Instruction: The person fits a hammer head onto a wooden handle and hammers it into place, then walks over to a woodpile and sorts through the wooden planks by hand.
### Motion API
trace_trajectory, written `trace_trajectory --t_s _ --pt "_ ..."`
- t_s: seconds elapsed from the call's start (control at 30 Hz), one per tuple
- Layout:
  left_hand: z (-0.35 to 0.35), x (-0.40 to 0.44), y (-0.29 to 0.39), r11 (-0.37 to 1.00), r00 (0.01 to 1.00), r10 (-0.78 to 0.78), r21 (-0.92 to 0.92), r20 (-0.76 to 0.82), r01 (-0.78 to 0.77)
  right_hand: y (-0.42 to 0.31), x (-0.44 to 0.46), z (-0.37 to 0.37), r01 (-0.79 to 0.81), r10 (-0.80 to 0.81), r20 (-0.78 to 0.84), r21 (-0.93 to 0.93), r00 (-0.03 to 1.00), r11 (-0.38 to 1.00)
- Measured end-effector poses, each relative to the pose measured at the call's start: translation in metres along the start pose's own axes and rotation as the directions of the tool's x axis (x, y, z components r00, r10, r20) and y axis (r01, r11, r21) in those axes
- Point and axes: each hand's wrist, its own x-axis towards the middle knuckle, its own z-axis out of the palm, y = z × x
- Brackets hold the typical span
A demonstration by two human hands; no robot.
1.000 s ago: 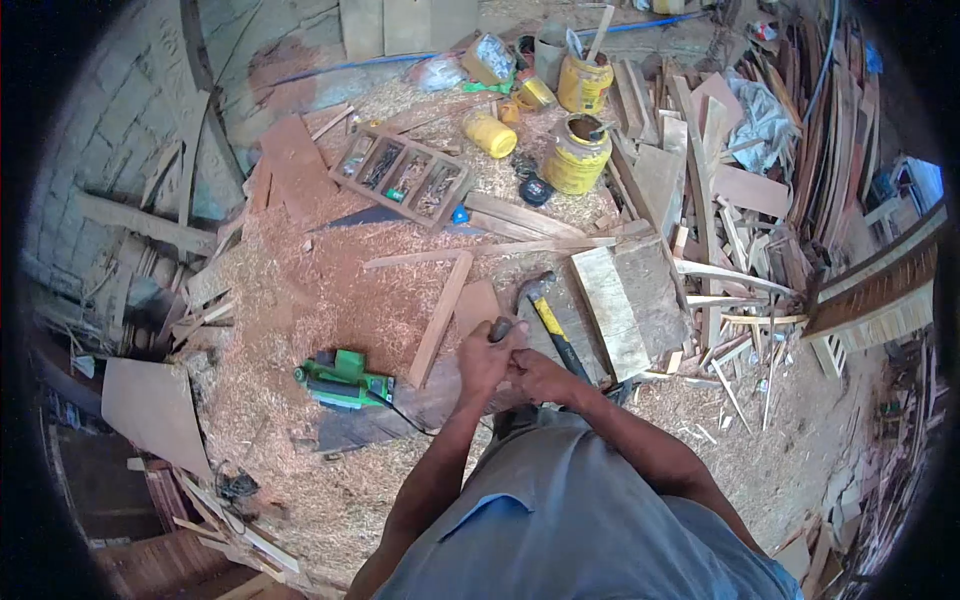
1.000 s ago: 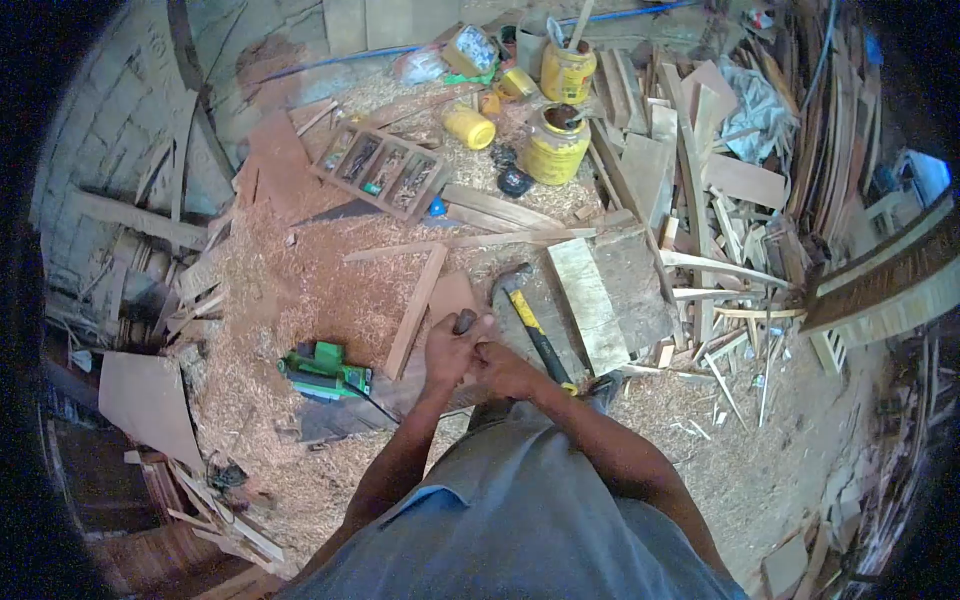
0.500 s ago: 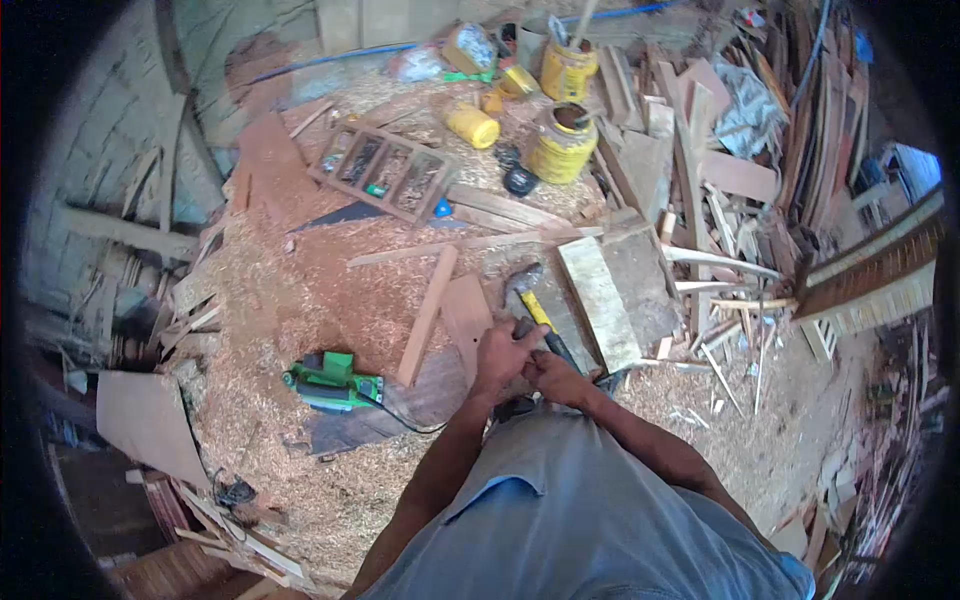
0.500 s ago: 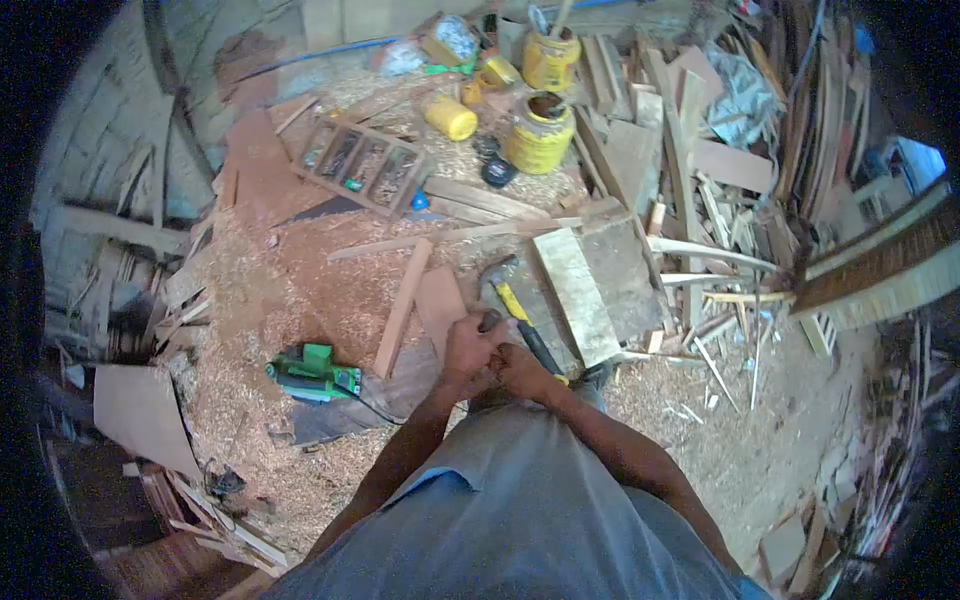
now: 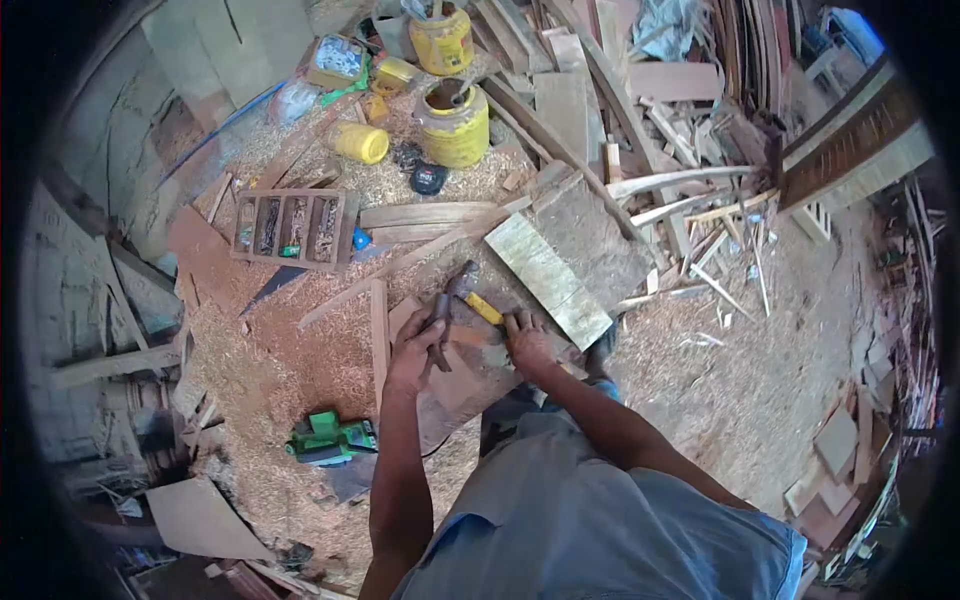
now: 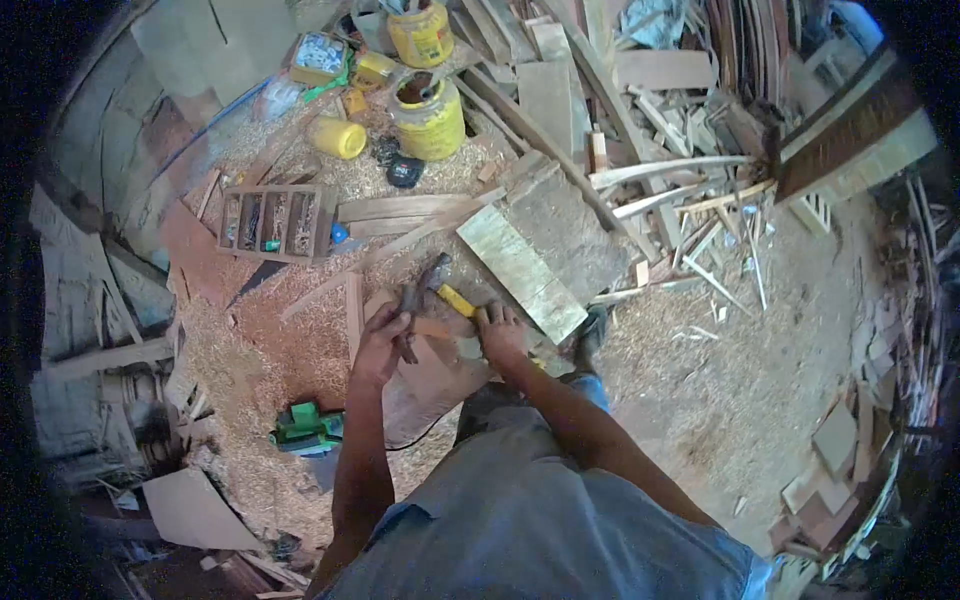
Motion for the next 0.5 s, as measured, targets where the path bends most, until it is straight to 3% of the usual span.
trace_trajectory --t_s 0.1,0.2,0.43,0.5 --pt "0.000 0.002 -0.011 0.990 0.999 0.030 -0.137 0.010 -0.029 -0.012 -0.008 -0.040 -0.203 0.205 0.019 0.274 0.978 0.940" --pt "0.025 -0.009 -0.006 0.983 0.998 0.048 -0.177 -0.051 -0.057 -0.006 -0.034 -0.114 -0.382 0.292 0.317 0.273 0.902 0.883" --pt "0.040 0.025 -0.029 0.938 0.950 0.295 0.221 -0.101 -0.268 0.046 -0.102 -0.137 -0.317 0.364 -0.024 0.441 0.931 0.840" --pt "0.056 0.038 -0.025 0.893 0.930 0.359 0.319 -0.080 -0.318 0.065 -0.090 -0.139 -0.349 0.424 -0.130 0.385 0.896 0.854"
